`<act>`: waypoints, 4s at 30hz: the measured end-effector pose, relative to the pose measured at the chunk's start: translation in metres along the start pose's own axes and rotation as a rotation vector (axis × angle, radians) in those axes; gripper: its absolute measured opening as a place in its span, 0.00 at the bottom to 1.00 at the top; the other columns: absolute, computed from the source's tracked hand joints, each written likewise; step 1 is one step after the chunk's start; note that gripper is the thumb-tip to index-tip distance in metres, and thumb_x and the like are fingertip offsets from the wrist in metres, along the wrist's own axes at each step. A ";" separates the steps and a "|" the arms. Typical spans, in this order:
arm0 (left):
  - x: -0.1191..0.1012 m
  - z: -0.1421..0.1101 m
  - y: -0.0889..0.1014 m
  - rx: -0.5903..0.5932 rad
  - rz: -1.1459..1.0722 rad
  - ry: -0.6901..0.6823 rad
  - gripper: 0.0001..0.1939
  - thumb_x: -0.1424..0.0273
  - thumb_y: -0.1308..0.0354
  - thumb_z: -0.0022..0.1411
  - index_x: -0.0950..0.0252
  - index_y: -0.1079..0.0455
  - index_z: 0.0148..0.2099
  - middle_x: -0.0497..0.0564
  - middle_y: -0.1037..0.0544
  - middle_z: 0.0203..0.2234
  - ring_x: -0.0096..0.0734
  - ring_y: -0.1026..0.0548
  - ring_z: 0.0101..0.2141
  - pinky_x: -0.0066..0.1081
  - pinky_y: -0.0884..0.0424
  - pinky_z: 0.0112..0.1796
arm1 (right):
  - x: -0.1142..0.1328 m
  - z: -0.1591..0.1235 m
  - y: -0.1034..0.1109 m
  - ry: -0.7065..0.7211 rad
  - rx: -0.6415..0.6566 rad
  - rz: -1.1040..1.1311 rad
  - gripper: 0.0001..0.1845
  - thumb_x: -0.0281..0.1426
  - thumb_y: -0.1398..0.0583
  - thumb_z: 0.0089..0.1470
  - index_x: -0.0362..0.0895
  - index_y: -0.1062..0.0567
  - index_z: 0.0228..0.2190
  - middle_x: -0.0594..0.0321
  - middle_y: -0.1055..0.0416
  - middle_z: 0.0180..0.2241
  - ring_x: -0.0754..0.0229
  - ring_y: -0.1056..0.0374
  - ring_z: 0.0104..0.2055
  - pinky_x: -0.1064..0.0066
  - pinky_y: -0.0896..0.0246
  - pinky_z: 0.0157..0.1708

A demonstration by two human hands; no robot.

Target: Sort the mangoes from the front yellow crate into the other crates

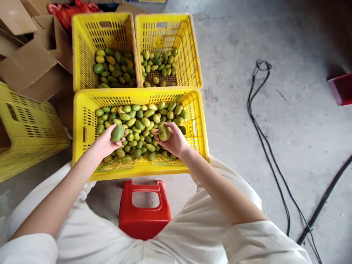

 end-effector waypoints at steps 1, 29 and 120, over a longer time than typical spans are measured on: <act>-0.001 0.001 -0.001 0.017 0.018 -0.013 0.14 0.69 0.42 0.90 0.66 0.18 0.49 0.51 0.20 0.29 0.27 0.26 0.20 0.20 0.40 0.17 | 0.000 -0.001 -0.001 -0.003 -0.004 0.012 0.16 0.42 0.27 0.69 0.49 0.22 0.33 0.62 0.20 0.32 0.60 0.30 0.32 0.74 0.32 0.30; -0.009 -0.005 -0.008 0.177 -0.067 -0.214 0.04 0.69 0.28 0.77 0.64 0.14 0.46 0.54 0.16 0.33 0.32 0.22 0.30 0.25 0.28 0.29 | 0.006 0.000 -0.001 0.129 0.041 0.145 0.21 0.29 0.32 0.47 0.53 0.23 0.44 0.62 0.12 0.42 0.51 0.13 0.46 0.65 0.13 0.48; -0.028 0.007 0.008 0.110 -0.304 -0.175 0.13 0.58 0.38 0.92 0.59 0.17 0.55 0.49 0.19 0.33 0.28 0.21 0.27 0.21 0.25 0.27 | 0.005 0.003 -0.002 0.085 0.118 0.127 0.19 0.49 0.22 0.74 0.50 0.18 0.44 0.68 0.21 0.35 0.65 0.41 0.26 0.74 0.42 0.23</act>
Point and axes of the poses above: each hand's wrist, its own z-axis towards the middle knuckle, its own y-axis out of the back of the hand, x = y × z, the point moved 8 cm from there along z, towards the middle knuckle
